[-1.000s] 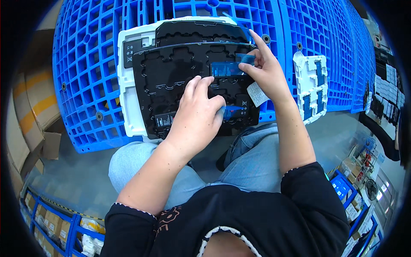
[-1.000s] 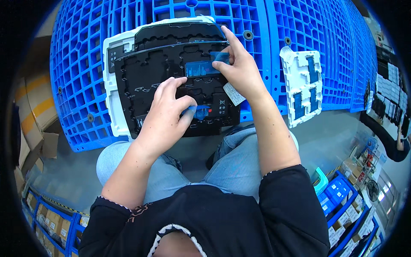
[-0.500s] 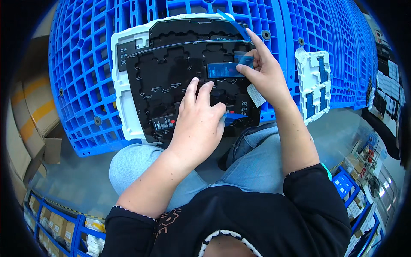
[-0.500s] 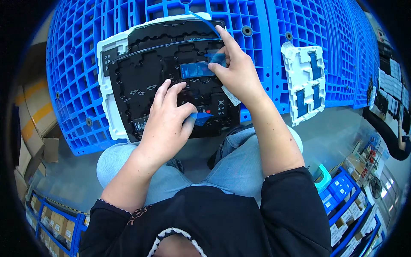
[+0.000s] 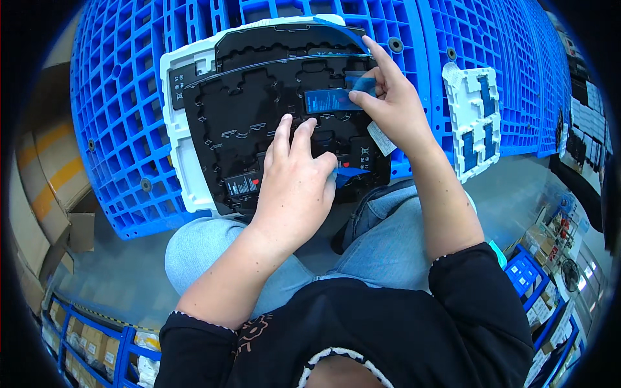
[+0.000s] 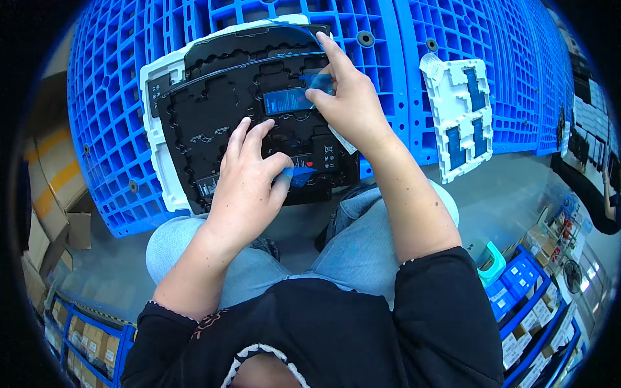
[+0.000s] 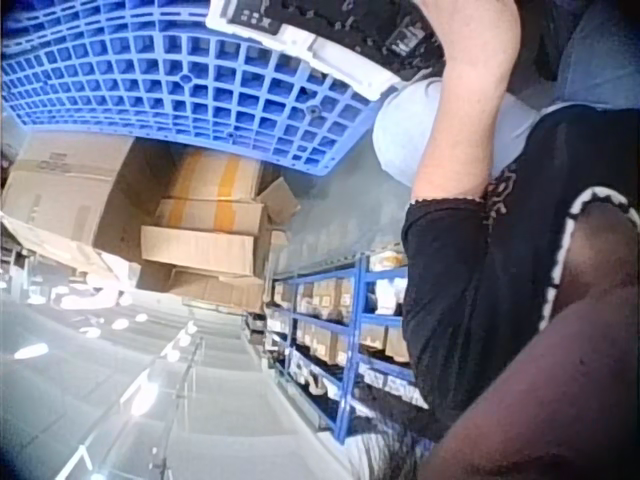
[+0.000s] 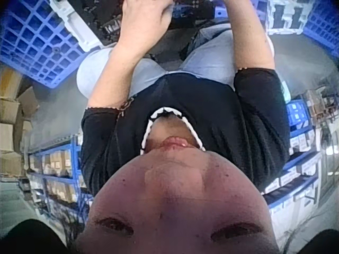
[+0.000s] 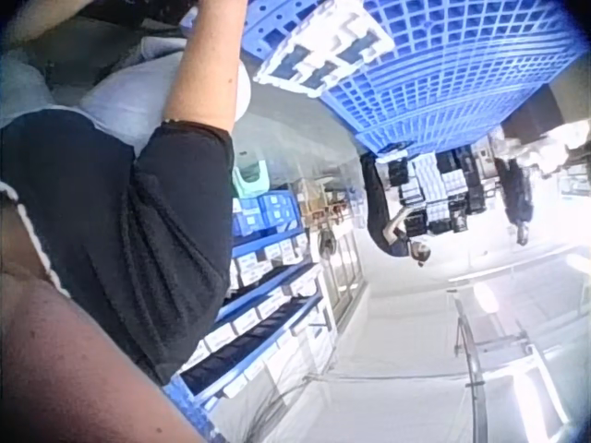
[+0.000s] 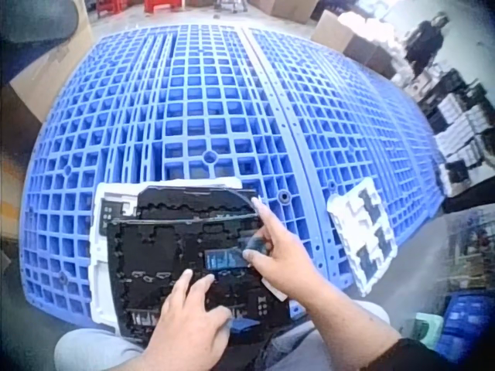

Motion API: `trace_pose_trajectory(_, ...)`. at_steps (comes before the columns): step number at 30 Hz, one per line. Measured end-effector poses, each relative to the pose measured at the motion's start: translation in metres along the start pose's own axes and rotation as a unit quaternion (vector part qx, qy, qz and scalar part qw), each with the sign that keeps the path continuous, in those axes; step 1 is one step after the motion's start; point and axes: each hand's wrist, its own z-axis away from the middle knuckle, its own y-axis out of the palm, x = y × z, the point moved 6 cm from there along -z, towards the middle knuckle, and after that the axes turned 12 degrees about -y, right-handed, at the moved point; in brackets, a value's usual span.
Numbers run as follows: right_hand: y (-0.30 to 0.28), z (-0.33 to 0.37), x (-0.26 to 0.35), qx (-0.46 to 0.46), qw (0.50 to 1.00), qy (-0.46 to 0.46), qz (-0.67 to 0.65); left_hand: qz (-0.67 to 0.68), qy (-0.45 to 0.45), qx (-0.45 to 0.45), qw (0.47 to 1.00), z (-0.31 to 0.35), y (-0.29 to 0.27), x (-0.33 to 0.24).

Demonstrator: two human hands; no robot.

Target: The person retrieves blue plastic components from labeled boxes on a warehouse shelf and places them into a white plastic tray. They handle the components one by one, arranging them into specific slots within the tray.

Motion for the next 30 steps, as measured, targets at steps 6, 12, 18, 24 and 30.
trace_pose_trajectory(6, 0.0008, 0.0008, 0.0004, 0.004, 1.0, 0.007, 0.008, -0.016, -0.002, 0.005, 1.0, 0.0013, 0.0019, -0.0003)
trace_pose_trajectory(12, -0.0006, 0.0031, -0.001, 0.004, 1.0, 0.002, 0.011, -0.026, -0.004, 0.004, 1.0, 0.0018, 0.0032, -0.0028)
trace_pose_trajectory(18, -0.0005, 0.004, -0.0022, 0.003, 1.0, 0.002, 0.008, -0.033, -0.008, -0.001, 0.999, 0.0017, 0.0047, -0.0033)
trace_pose_trajectory(24, 0.0002, 0.0034, -0.0015, -0.001, 1.0, -0.008, 0.028, -0.04, -0.012, -0.001, 0.999, 0.001, 0.0053, -0.0036)
trace_pose_trajectory(30, -0.0005, 0.0036, -0.0019, 0.0, 1.0, -0.004, 0.027, -0.039, -0.014, -0.001, 0.999, 0.001, 0.0048, -0.0038)
